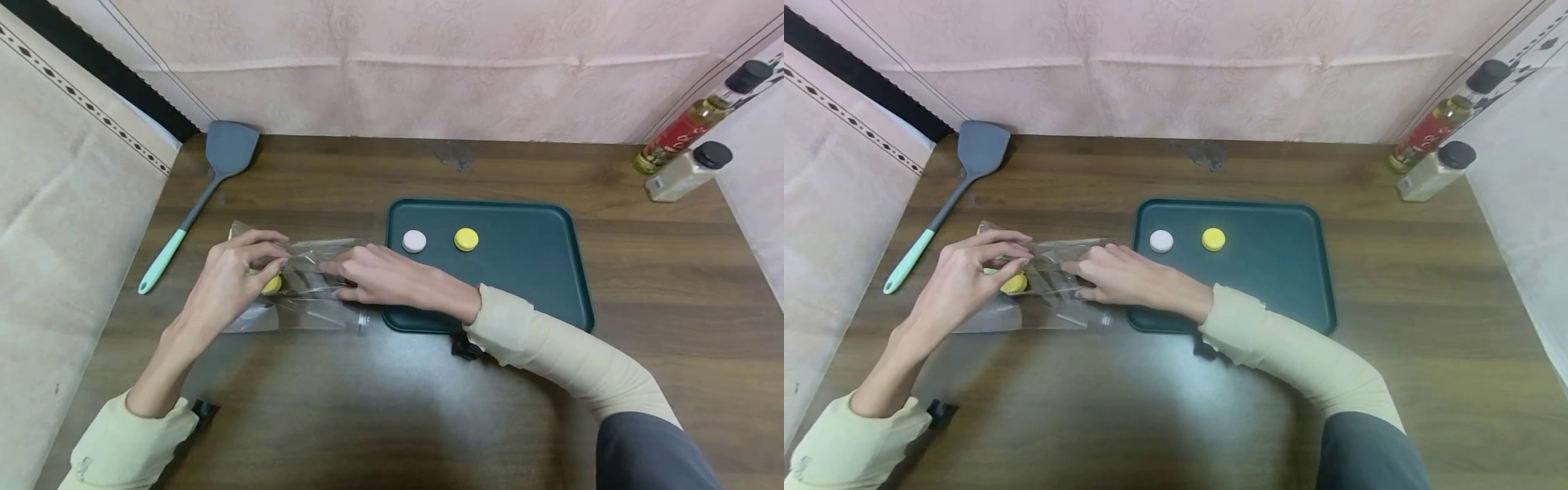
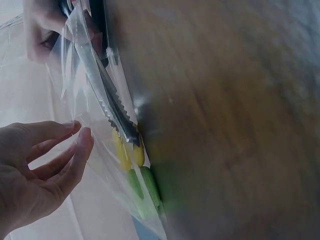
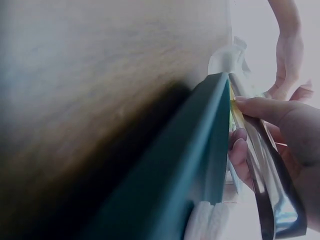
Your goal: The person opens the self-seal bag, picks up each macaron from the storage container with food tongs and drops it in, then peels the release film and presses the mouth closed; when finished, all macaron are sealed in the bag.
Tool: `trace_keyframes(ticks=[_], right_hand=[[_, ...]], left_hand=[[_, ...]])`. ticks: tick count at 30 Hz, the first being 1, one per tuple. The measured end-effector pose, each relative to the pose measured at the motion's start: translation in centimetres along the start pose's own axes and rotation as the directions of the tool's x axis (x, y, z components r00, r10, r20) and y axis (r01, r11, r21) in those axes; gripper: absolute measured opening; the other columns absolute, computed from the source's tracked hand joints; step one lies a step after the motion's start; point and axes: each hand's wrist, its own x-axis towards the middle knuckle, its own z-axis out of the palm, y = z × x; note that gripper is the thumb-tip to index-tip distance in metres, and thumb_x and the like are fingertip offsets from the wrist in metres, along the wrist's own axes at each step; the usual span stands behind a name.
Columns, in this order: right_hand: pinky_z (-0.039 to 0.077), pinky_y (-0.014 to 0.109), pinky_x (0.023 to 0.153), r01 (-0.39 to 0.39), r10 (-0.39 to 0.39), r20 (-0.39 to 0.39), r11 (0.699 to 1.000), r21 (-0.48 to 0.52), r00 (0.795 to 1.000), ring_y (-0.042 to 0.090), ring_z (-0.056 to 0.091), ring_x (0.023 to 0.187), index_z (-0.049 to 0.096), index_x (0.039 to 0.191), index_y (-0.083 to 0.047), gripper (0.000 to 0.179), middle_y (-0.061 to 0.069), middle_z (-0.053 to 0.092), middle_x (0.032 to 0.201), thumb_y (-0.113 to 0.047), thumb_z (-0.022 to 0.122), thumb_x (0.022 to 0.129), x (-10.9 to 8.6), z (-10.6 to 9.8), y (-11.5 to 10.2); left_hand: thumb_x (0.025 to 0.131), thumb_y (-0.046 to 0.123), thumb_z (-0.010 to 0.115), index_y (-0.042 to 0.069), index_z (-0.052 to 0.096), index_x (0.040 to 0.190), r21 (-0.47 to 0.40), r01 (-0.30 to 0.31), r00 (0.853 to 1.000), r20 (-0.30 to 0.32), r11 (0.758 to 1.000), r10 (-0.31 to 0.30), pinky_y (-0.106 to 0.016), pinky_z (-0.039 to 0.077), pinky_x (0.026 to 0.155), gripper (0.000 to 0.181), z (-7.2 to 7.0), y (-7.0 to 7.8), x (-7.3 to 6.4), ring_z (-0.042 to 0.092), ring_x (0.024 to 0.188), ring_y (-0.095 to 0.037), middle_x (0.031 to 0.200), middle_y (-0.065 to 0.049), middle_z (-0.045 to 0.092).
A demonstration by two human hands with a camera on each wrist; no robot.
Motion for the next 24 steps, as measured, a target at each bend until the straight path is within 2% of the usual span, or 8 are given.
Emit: trace_keyframes(ticks=[5, 10, 13, 17, 20, 21, 24], right_hand=[[0.036, 0.015, 0.052, -0.016, 0.016, 0.007, 1.0, 0.014, 1.0, 0.004, 0.048, 0.054, 0.059, 0.156, -0.002, 0.051, 0.005, 0.069, 0.088, -0.022, 0.071, 0.11, 0.2, 0.0, -0.1], [0.034, 0.015, 0.053, -0.057, 0.057, 0.005, 0.998, 0.02, 0.998, 0.004, 0.047, 0.058, 0.059, 0.156, -0.002, 0.055, 0.004, 0.065, 0.086, -0.026, 0.072, 0.109, -0.3, -0.4, -0.4], [0.032, 0.017, 0.053, -0.091, 0.091, -0.021, 0.996, 0.004, 0.996, 0.005, 0.045, 0.058, 0.059, 0.156, -0.002, 0.058, 0.01, 0.073, 0.099, -0.029, 0.075, 0.107, -1.4, -0.8, -0.6], [0.033, 0.017, 0.052, -0.112, 0.107, -0.082, 0.992, -0.052, 0.991, 0.007, 0.05, 0.059, 0.061, 0.154, -0.002, 0.058, 0.015, 0.078, 0.123, -0.029, 0.077, 0.106, -3.8, -1.3, -0.9], [0.039, 0.018, 0.053, -0.131, 0.12, -0.114, 0.987, -0.092, 0.986, 0.008, 0.055, 0.062, 0.062, 0.153, -0.002, 0.057, 0.016, 0.078, 0.124, -0.028, 0.078, 0.105, -6.2, -1.8, -1.1], [0.041, 0.019, 0.053, -0.142, 0.13, -0.124, 0.985, -0.096, 0.984, 0.009, 0.056, 0.062, 0.062, 0.152, -0.002, 0.057, 0.015, 0.078, 0.12, -0.029, 0.078, 0.105, -7.2, -2.0, -1.1], [0.049, 0.02, 0.057, -0.188, 0.172, -0.16, 0.977, -0.095, 0.972, 0.007, 0.058, 0.066, 0.062, 0.153, -0.003, 0.058, 0.014, 0.078, 0.117, -0.029, 0.079, 0.104, -10.5, -2.4, -0.8]], left_hand=[[0.095, -0.005, 0.082, -0.001, 0.084, 0.1, 0.0, 0.006, 1.0, 0.006, 1.0, -0.006, -0.036, 0.056, 0.065, 0.006, 0.0, 0.0, 0.1, 0.077, 0.086, -0.03, 0.122, -0.019, 0.079], [0.095, -0.006, 0.082, -0.002, 0.084, 0.099, -0.002, 0.02, 1.0, 0.003, 1.0, -0.02, -0.047, 0.062, 0.07, 0.007, 0.1, 0.0, 0.0, 0.078, 0.09, -0.033, 0.121, -0.019, 0.079], [0.094, -0.006, 0.083, -0.002, 0.084, 0.099, -0.01, 0.025, 1.0, -0.002, 1.0, -0.025, -0.053, 0.064, 0.074, 0.007, 0.1, -0.1, 0.0, 0.078, 0.091, -0.034, 0.121, -0.019, 0.079], [0.093, -0.007, 0.083, -0.003, 0.084, 0.099, -0.023, 0.033, 0.999, -0.006, 0.999, -0.033, -0.055, 0.064, 0.075, 0.008, 0.2, -0.2, 0.0, 0.078, 0.093, -0.036, 0.121, -0.021, 0.079], [0.093, -0.007, 0.083, -0.004, 0.084, 0.099, -0.027, 0.036, 0.999, -0.014, 0.999, -0.037, -0.053, 0.064, 0.075, 0.007, 0.3, -0.3, 0.0, 0.078, 0.093, -0.036, 0.121, -0.021, 0.079], [0.093, -0.007, 0.083, -0.003, 0.084, 0.099, -0.028, 0.038, 0.999, -0.021, 0.999, -0.039, -0.05, 0.065, 0.075, 0.008, 0.3, -0.4, 0.1, 0.078, 0.092, -0.036, 0.121, -0.021, 0.079], [0.093, -0.008, 0.082, -0.003, 0.084, 0.098, -0.038, 0.045, 0.998, -0.046, 0.998, -0.046, -0.025, 0.06, 0.075, 0.008, 0.2, -0.5, 0.1, 0.077, 0.089, -0.032, 0.122, -0.019, 0.079]])
